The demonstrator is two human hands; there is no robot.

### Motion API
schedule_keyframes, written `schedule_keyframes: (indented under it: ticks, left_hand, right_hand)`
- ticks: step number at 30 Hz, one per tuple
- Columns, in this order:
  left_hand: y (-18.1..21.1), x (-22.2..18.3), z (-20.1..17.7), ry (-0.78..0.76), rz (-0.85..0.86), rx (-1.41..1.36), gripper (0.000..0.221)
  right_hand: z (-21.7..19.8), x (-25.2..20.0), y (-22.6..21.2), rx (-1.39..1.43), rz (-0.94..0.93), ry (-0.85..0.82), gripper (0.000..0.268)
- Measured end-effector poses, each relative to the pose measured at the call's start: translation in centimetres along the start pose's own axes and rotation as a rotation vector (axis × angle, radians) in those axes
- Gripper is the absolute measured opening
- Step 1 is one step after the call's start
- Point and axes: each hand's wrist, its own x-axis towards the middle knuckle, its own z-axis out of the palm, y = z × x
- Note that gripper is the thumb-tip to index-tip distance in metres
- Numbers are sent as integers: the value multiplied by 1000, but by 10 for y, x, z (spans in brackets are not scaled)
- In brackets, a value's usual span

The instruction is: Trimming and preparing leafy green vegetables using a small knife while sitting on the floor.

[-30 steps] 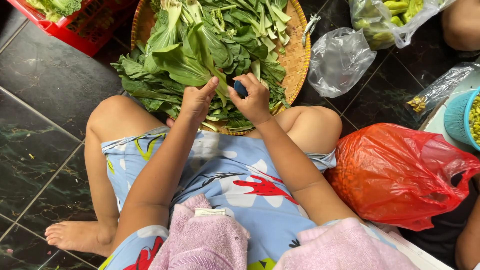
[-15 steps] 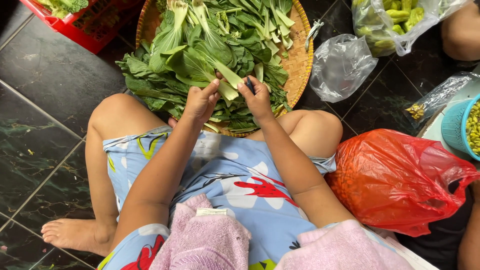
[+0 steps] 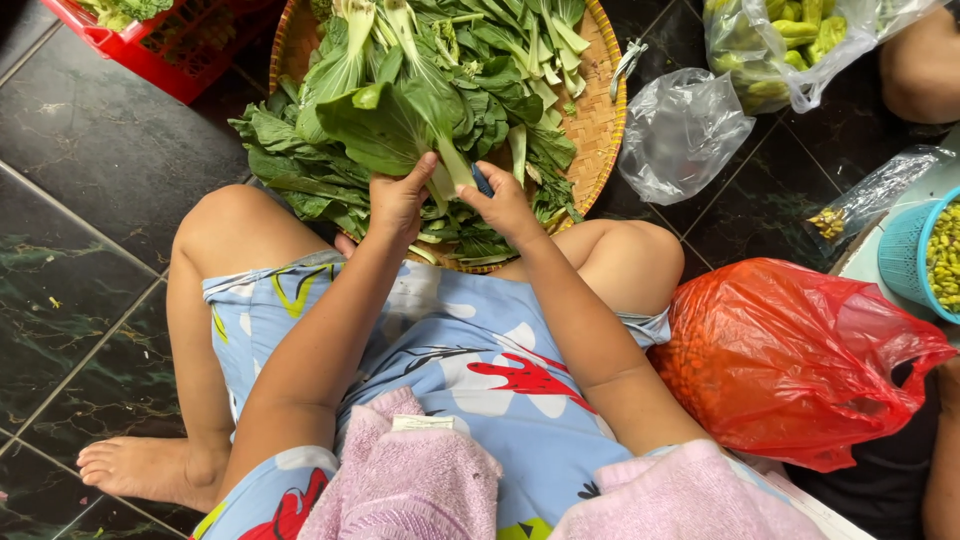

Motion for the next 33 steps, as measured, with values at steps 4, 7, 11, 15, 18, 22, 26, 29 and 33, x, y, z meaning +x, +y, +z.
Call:
schedule_keyframes:
  ticks: [4,7,11,15,18,22,26,29,33]
  left_hand:
    - [3,-7,5,-16,-3,61,57]
    - [10,-13,10,-17,-26,27,53]
    - [5,-10,3,-83,-96,-26,48]
    - [-16,5,-9,-147,-53,82,52]
    - [-50,28,-25,-115,-44,89,55]
    - [-60,38,-34,-114,-28,106,50]
    - [-14,1,-1,-115,-28,17,43]
    - [-4,-12,11,-123,-42,-28,38]
    - [0,-19,18,-84,-31,-10,34]
  right_hand:
    - [-1,3,15,-259,-7,60,19]
    - [-3,5,13,45,-19,141,6]
    - [-14,12,23,241,-73,232,11]
    - [-10,2,8,208,-71,13,43]
    - [-9,8,33,154,3,3,38]
    - [-5,18,60,170,13,81,33]
    - [-5,17,55,250,74,117,29]
    - [-9,17,46,334,134,128,26]
    - [-12,20,42,425,203,167,25]
